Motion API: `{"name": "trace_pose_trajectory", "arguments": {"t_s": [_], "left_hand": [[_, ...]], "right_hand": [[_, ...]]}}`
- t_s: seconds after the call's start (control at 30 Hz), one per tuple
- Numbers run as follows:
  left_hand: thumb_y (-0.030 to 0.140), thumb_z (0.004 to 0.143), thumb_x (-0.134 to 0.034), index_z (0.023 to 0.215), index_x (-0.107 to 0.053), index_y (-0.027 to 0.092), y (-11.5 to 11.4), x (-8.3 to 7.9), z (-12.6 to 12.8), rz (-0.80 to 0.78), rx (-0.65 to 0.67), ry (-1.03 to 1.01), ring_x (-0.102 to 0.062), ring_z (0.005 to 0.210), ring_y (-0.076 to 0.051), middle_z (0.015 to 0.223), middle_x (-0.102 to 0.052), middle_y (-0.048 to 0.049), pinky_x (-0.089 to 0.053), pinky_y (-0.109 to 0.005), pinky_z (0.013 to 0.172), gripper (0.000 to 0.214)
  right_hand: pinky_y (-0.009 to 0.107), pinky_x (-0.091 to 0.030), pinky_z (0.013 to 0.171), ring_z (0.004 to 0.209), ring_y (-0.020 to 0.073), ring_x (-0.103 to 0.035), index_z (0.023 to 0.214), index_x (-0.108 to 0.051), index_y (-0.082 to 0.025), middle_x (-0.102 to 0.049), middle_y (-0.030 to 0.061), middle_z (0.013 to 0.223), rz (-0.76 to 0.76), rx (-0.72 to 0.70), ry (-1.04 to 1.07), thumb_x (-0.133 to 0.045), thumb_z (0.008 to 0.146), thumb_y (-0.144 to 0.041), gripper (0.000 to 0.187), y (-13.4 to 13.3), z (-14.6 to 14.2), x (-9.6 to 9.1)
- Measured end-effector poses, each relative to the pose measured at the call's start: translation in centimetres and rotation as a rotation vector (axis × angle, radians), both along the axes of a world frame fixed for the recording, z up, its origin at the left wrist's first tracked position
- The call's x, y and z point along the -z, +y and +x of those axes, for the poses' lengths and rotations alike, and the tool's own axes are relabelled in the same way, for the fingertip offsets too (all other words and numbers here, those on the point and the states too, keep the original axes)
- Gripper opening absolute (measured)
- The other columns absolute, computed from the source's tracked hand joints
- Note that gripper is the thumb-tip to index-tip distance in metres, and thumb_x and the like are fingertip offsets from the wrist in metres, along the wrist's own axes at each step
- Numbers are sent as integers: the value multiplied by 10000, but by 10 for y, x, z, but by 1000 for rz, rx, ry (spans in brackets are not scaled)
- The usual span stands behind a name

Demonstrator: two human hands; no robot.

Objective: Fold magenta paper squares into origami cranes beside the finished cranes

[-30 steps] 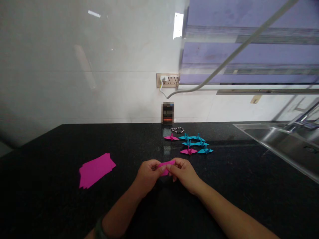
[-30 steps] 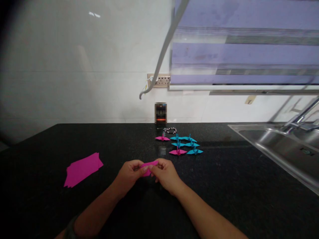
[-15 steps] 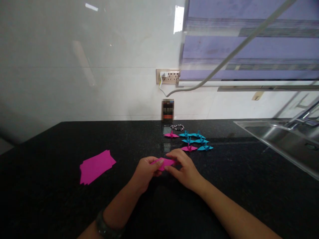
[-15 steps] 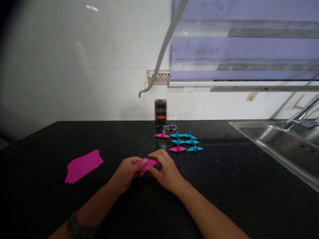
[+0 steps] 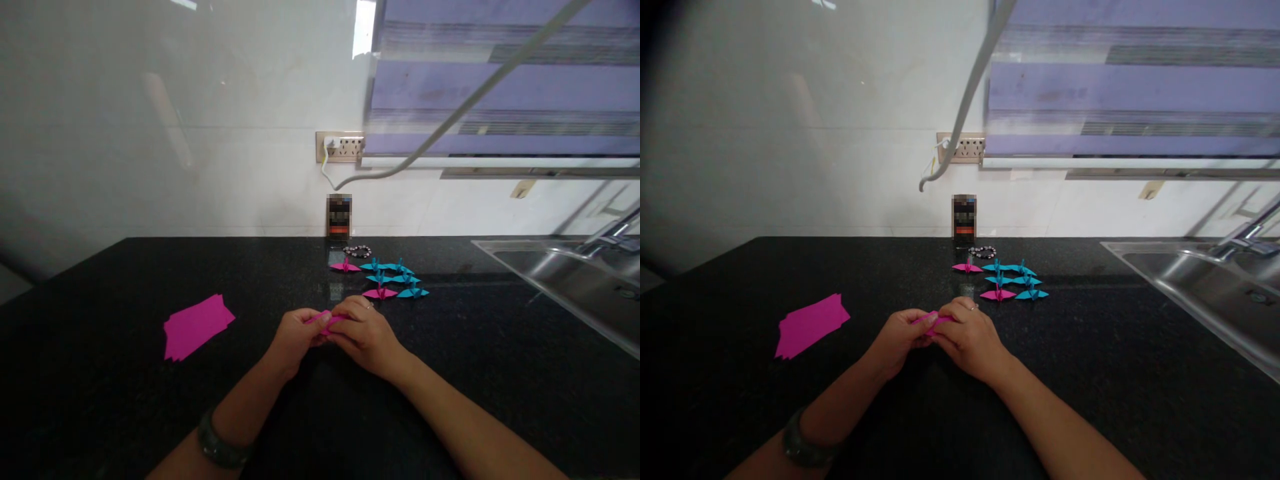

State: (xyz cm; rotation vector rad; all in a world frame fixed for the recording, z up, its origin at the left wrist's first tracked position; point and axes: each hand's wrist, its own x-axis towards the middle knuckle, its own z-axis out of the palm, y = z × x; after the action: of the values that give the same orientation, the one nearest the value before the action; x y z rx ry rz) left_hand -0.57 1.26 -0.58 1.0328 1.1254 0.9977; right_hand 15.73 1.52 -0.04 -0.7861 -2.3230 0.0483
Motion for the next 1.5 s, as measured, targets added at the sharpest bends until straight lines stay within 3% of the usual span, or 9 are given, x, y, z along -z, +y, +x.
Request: {"name": "trace_pose_trajectory", "arguments": {"t_s": [0.43,0.63,0.83,1.07,1.23,1.5], "left_hand": [[382,639,-659,696,-641,95,0,3,3,61,-33,117,-552,539,-117,597,-626,-47,-445,-252,561,293],[359,631,-663,671,-643,94,-3,-5,5,52,-6,100,-540,527,-107,593,-624,-42,-434,-236,543,269],[382,651,-652,699,-636,92,-3,-5,3,36,29,76,-549,559,-107,622,-624,-44,-444,-243,579,294],[500,712,-552,811,-622,102,-2,-3,1,-31,98,-38,-587,616,-120,738,-647,-81,-460,-255,608,416],[419,662,-647,840,-620,105,-2,-2,-2,-92,139,-42,-604,632,-128,744,-657,-78,-460,-251,610,362],[416,705,-609,863,-620,100,-2,-1,-1,-59,137,-52,-600,605,-112,737,-661,-79,-454,-234,591,353]], "right_hand": [[338,-401,752,889,193,-442,851,-623,-198,-563,77,929,-35,95,-33,-472,815,-157,161,-5,-5,1],[359,-403,779,898,189,-469,800,-610,-183,-536,73,928,-166,90,169,-534,778,-157,84,-4,-7,6],[280,-435,703,796,139,-506,795,-566,-176,-524,47,848,-325,2,299,-499,801,-149,73,0,-6,10],[294,-437,712,804,149,-502,764,-564,-173,-519,54,834,-282,11,329,-450,824,-160,129,3,-3,5],[302,-434,743,847,152,-498,803,-574,-179,-516,59,877,-275,-4,323,-451,831,-168,127,3,0,3],[341,-414,806,921,170,-478,851,-564,-179,-501,72,945,-233,-17,264,-434,834,-152,134,4,4,0]]}}
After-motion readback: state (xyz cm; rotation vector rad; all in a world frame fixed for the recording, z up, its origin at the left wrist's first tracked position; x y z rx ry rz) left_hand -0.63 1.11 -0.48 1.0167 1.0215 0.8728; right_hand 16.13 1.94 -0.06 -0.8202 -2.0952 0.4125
